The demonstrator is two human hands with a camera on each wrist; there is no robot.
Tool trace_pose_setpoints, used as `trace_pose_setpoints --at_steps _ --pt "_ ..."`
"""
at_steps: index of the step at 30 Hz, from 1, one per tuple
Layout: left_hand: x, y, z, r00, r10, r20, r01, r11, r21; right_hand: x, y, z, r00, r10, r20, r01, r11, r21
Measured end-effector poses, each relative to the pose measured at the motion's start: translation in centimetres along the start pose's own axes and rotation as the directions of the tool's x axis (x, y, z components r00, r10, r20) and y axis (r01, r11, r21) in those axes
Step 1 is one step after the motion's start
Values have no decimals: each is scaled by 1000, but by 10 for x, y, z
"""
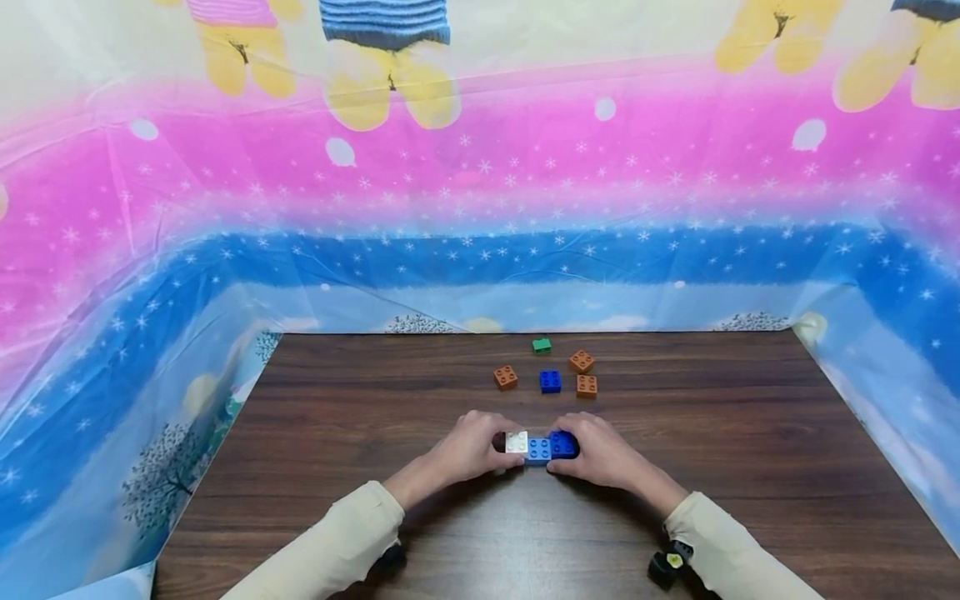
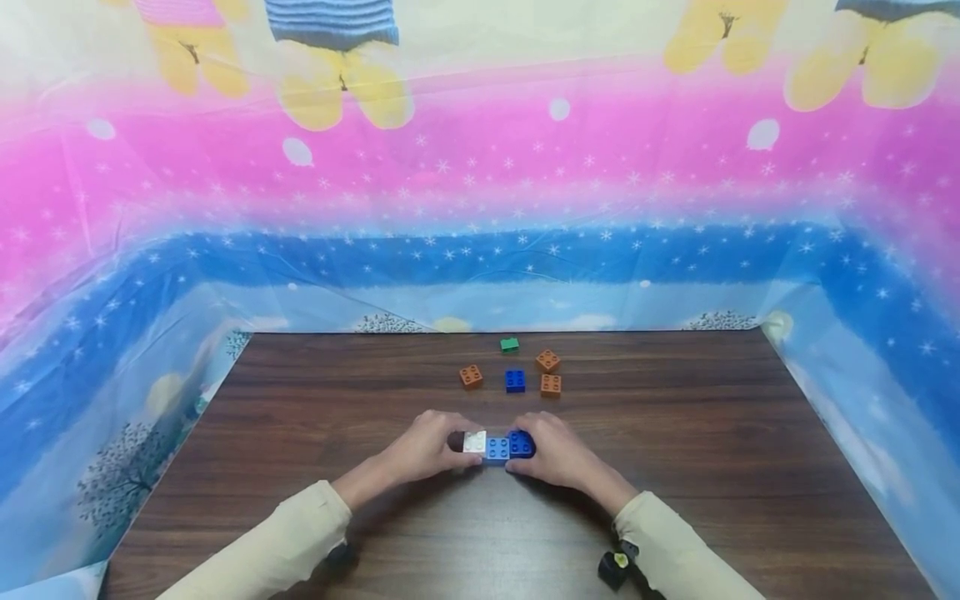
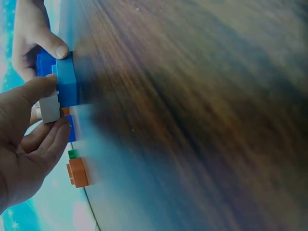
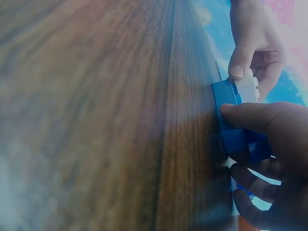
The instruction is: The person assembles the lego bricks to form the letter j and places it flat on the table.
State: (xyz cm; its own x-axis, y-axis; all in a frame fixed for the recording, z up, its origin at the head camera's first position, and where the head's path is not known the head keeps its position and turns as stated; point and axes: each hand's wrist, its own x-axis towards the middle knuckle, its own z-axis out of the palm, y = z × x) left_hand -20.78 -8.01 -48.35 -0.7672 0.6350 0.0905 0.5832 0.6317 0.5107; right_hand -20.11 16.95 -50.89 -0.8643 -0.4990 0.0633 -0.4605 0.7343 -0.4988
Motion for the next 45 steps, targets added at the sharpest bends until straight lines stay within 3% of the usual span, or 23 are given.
trace_pose_setpoints --at_steps 22,31,38,45 --pt "8 3 6 999 22 27 -23 998 53 -4 4 0 1000 12 -4 -12 1000 11" --pt "7 3 8 998 31 57 -31 999 15 -3 4 1 1000 3 -10 -3 1000 -3" --pt "11 6 10 997 22 70 -24 999 29 -9 4 -10 1000 24 13 -25 998 53" --pt "20 13 14 996 14 88 -15 1000 8 -19 15 -29 998 -36 -57 42 993 110"
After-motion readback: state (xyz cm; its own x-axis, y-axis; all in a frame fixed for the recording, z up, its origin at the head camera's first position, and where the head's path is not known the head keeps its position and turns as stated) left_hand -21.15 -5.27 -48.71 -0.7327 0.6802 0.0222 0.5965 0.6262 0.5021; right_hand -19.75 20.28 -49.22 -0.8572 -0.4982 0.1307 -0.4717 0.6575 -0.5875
